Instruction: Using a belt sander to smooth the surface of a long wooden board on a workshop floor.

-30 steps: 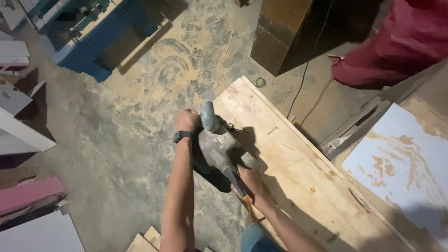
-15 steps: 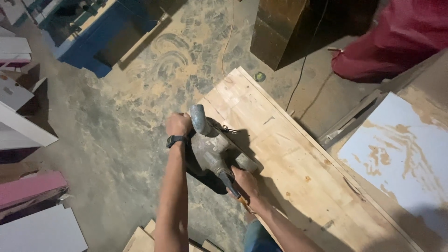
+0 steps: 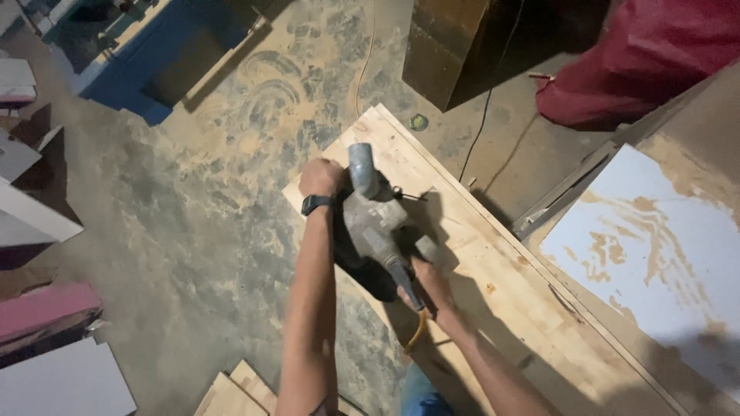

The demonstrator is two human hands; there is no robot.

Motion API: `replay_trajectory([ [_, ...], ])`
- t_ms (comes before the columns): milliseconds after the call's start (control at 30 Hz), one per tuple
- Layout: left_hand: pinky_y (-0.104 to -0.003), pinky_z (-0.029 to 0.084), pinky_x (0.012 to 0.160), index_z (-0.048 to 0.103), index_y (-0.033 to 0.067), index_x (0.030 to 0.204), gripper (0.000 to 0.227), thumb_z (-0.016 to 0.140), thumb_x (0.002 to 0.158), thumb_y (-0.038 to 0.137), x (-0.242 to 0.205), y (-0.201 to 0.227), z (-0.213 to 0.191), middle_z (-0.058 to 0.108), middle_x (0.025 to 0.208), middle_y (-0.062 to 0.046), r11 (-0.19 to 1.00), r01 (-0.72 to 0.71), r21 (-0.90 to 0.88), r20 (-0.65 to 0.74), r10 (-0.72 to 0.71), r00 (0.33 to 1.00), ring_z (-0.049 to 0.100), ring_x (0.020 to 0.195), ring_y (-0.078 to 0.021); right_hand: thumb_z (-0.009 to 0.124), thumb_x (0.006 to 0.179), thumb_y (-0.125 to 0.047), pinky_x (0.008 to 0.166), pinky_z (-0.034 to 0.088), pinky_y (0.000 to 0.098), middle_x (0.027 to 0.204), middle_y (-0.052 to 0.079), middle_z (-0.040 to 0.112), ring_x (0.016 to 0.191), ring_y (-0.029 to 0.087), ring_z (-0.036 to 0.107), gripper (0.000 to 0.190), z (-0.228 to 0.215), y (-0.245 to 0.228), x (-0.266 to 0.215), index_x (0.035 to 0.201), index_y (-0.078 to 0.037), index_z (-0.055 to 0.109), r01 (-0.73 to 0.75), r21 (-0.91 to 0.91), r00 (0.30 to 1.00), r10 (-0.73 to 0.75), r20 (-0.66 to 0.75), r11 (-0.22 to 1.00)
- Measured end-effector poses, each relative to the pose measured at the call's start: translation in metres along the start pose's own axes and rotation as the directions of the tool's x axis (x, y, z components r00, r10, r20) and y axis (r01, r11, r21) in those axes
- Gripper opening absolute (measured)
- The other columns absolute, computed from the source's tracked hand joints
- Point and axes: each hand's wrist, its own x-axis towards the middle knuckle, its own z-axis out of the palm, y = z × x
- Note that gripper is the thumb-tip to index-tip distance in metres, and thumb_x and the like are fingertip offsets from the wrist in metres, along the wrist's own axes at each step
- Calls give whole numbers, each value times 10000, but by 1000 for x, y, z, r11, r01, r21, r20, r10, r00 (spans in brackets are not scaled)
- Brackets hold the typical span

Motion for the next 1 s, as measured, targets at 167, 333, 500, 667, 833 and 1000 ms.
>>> replay_trajectory([
  [167, -521, 602, 824, 813, 42, 887, 379, 510, 891, 269, -23, 55, -17, 770, 862, -226, 998, -21, -54, 55, 24, 998, 756, 958, -452, 622, 888, -268, 584, 429, 333, 629, -14, 517, 602, 184, 514, 90, -1, 25, -1, 838, -208, 576, 66, -108, 998, -68, -15, 992],
  [333, -539, 601, 833, 814, 24, 911, 406, 495, 874, 273, -14, 92, 1, 769, 892, -238, 997, -61, -42, 50, 63, 997, 753, 978, -450, 783, 716, -349, 675, 513, 428, 682, -5, 641, 675, 244, 644, 308, -22, 59, 7, 911, -192, 605, -157, 167, 981, 173, -87, 973],
  [500, -537, 599, 899, 808, 12, 991, 424, 486, 886, 268, -15, 136, 15, 773, 979, -247, 993, -107, -40, 83, 110, 990, 744, 1041, -446, 759, 821, -262, 638, 484, 350, 663, -3, 592, 680, 153, 552, 210, -68, 51, -7, 780, -123, 607, -93, 127, 979, 114, -169, 987],
  [667, -547, 604, 888, 808, 11, 1003, 403, 527, 880, 272, -22, 172, 24, 775, 962, -242, 986, -151, -75, 86, 157, 984, 747, 1029, -451, 814, 669, -183, 560, 483, 364, 585, 56, 577, 616, 193, 605, 227, -81, 75, -7, 722, -130, 600, -91, 172, 948, 138, -286, 981],
  [833, -551, 610, 888, 811, -9, 1016, 408, 505, 897, 234, -36, 196, 25, 774, 959, -253, 974, -196, -112, 89, 206, 975, 749, 1006, -463, 817, 660, -188, 558, 434, 342, 595, 28, 528, 583, 175, 557, 256, -81, 89, -12, 737, -145, 577, -78, 41, 921, 88, -380, 996],
  [1000, -551, 613, 874, 800, -2, 1002, 376, 543, 853, 229, -37, 200, 31, 776, 944, -242, 968, -218, -125, 80, 229, 970, 752, 1000, -458, 789, 675, -217, 571, 431, 359, 568, 69, 546, 582, 221, 622, 225, -96, 68, -21, 680, -121, 586, -105, -77, 923, 69, -380, 991],
])
